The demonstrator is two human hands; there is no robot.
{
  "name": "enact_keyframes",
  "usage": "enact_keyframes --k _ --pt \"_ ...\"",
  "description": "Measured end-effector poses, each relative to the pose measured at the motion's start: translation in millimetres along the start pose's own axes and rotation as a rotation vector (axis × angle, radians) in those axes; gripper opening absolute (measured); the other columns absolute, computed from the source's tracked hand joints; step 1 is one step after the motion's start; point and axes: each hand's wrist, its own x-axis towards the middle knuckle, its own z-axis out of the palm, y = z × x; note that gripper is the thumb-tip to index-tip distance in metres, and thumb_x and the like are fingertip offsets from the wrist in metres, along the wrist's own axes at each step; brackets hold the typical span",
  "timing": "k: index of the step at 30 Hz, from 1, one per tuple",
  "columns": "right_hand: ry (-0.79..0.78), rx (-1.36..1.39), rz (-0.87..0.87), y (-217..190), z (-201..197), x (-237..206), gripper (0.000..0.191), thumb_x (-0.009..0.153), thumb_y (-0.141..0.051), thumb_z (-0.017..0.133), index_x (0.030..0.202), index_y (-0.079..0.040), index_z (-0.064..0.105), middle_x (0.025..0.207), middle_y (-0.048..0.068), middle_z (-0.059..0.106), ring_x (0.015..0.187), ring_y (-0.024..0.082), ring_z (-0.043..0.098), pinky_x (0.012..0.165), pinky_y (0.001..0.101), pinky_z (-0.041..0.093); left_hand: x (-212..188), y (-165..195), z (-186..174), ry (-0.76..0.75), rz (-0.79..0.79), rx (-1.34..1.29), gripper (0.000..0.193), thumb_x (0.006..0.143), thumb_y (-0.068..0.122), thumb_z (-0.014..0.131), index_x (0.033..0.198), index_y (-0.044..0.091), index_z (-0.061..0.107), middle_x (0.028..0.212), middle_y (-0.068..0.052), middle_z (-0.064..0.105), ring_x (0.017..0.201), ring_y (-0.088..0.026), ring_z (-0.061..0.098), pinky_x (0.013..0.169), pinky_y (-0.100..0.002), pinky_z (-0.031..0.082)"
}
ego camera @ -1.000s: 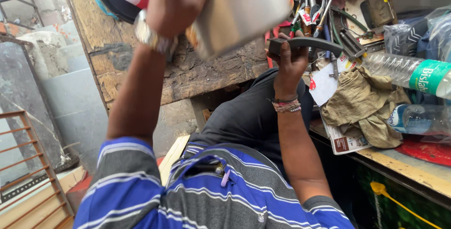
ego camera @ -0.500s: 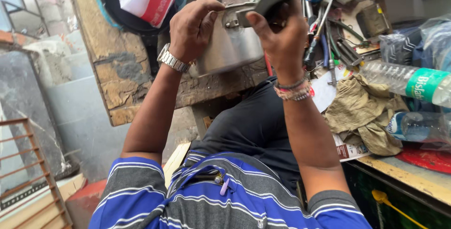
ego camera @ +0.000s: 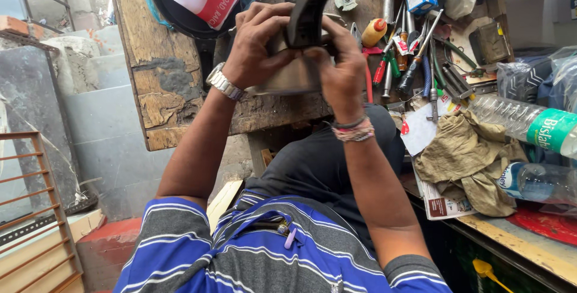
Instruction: The person removes a handle from a metal pot using a hammer and chisel, then retrieves a screw from a parts box and uses a screwdriver to attach the handle back to the pot.
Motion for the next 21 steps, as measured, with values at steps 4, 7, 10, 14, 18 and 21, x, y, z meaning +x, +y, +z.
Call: enact_keyframes --k 4,7,10,14,18,21 --pt "0.133 0.073 0.29 51.3 -35.0 -12.4 0.034 0.101 -0.015 0.074 0.132 -0.004 0.065 0.122 0.012 0.072 0.103 0.018 0.071 0.091 0.0275 0.061 -3.6 -18.8 -1.5 -0.03 -0.007 -0.051 0.042 0.084 0.025 0.091 0.119 0.01 0.074 0.139 -0.006 0.066 0.123 -0.026 0.057 0.103 -0.043 0.038" --pt "0.045 -0.286 0.405 93.3 -45.9 -25.3 0.024 0.093 -0.008 0.075 0.117 -0.005 0.072 0.108 0.01 0.076 0.092 0.018 0.076 0.083 0.0282 0.062 -8.0 -25.8 -6.5 -0.042 -0.024 -0.09 0.039 0.086 0.023 0.091 0.117 0.007 0.074 0.133 -0.008 0.067 0.119 -0.026 0.059 0.1 -0.042 0.046" --pt "-0.121 -0.535 0.27 126.6 -45.8 -31.5 0.026 0.085 0.0 0.075 0.11 -0.005 0.075 0.101 0.013 0.073 0.091 0.025 0.073 0.083 0.0355 0.058 -15.2 -26.2 -12.8 0.002 -0.051 -0.145 0.036 0.089 0.022 0.09 0.117 0.005 0.074 0.127 -0.008 0.068 0.115 -0.024 0.062 0.099 -0.04 0.054" --pt "-0.263 -0.751 0.133 151.1 -32.4 -37.8 0.034 0.081 0.008 0.066 0.109 -0.006 0.076 0.098 0.017 0.065 0.094 0.039 0.065 0.082 0.047 0.053 -26.8 -21.9 -16.3 0.051 -0.083 -0.152 0.031 0.088 0.019 0.09 0.112 0.005 0.075 0.123 -0.008 0.069 0.114 -0.024 0.062 0.099 -0.039 0.056" --pt "-0.36 -0.768 0.098 159.1 -24.2 -32.8 0.025 0.086 0.01 0.061 0.105 -0.004 0.071 0.109 0.02 0.059 0.1 0.041 0.062 0.085 0.0495 0.051 -28.4 -23.2 -18.9 0.016 -0.117 -0.17 0.031 0.09 0.017 0.088 0.115 0.005 0.076 0.123 -0.007 0.069 0.114 -0.023 0.063 0.1 -0.039 0.056" --pt "-0.365 -0.812 0.098 159.8 -23.4 -26.5 0.023 0.088 0.006 0.062 0.105 -0.007 0.072 0.107 0.021 0.058 0.1 0.042 0.061 0.084 0.0518 0.05 -20.7 -25.0 -16.0 0.036 -0.074 -0.129 0.034 0.088 0.019 0.092 0.112 0.004 0.074 0.123 -0.008 0.069 0.11 -0.024 0.061 0.095 -0.039 0.054"
